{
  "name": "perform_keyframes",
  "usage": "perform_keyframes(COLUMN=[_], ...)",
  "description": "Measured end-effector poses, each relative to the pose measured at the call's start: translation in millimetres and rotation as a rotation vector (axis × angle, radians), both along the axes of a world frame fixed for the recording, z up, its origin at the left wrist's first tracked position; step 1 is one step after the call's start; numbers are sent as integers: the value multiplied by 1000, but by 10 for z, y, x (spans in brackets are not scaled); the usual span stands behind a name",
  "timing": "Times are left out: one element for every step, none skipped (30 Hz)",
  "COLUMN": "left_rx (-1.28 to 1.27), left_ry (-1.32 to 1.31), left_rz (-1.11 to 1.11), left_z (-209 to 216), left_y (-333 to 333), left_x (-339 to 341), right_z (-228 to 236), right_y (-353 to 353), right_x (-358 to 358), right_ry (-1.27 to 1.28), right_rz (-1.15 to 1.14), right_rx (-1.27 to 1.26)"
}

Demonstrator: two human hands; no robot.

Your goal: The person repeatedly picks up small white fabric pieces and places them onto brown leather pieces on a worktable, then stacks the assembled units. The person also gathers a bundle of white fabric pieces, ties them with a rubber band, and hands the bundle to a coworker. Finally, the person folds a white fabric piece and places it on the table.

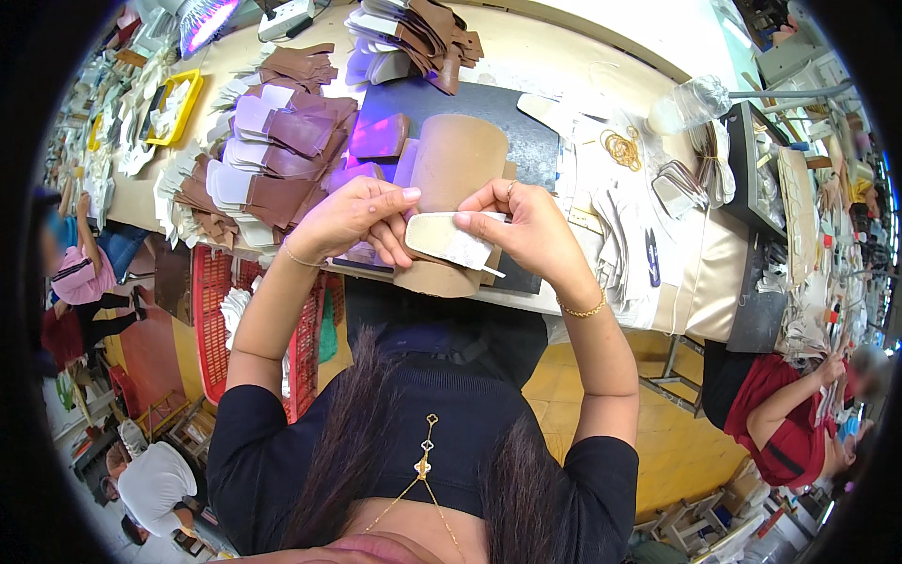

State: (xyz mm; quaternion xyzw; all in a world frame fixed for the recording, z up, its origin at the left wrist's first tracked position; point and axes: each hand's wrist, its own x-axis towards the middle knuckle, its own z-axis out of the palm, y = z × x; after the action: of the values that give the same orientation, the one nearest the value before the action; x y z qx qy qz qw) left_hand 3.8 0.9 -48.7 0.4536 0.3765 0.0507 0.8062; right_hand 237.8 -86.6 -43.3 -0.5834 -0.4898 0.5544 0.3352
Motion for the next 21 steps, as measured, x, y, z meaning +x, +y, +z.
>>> perform_keyframes(left_rx=[-3, -7, -11, -14, -7, -1, 6, 15, 24, 33, 36, 39, 43, 34, 27, 27, 17, 13, 9, 12, 14], left_ry=[2, 2, 2, 2, 5, 8, 11, 15, 18, 22, 26, 31, 40, 36, 36, 41, 29, 21, 26, 16, 18], left_rz=[-2, -4, -6, -8, -11, -14, -17, -23, -28, -34, -37, -40, -43, -44, -46, -47, -53, -59, -67, -68, -72], left_z=[1, 3, 5, 7, 9, 12, 15, 19, 22, 25, 27, 27, 28, 28, 27, 27, 27, 27, 29, 33, 36], left_y=[1, 3, 5, 7, 8, 7, 7, 8, 8, 10, 11, 12, 14, 16, 19, 22, 21, 20, 19, 20, 22], left_x=[0, 0, -1, -1, 0, 0, 1, 1, 2, 3, 5, 6, 5, 5, 4, 3, 2, 1, 0, -1, -1], right_z=[-1, 0, 3, 8, 14, 22, 30, 37, 44, 51, 57, 62, 67, 71, 76, 83, 90, 100, 106, 111, 111], right_y=[0, 0, 0, 2, 2, 0, -2, -7, -11, -17, -25, -31, -39, -45, -50, -56, -61, -69, -79, -91, -107], right_x=[-1, -2, -4, -6, -8, -10, -15, -21, -26, -32, -37, -43, -50, -59, -67, -75, -84, -91, -102, -111, -116], right_ry=[-13, -26, -33, -57, -77, -100, -107, -118, -125, -141, -154, -164, -182, -197, -210, -227, -243, -266, -272, -284, -286], right_rz=[1, 2, 0, 5, 7, 7, 5, 1, -4, -7, -11, -15, -17, -20, -27, -24, -25, -34, -33, -41, -49], right_rx=[1, 2, 8, 16, 29, 36, 45, 48, 50, 58, 64, 74, 81, 93, 94, 114, 124, 111, 150, 166, 181])
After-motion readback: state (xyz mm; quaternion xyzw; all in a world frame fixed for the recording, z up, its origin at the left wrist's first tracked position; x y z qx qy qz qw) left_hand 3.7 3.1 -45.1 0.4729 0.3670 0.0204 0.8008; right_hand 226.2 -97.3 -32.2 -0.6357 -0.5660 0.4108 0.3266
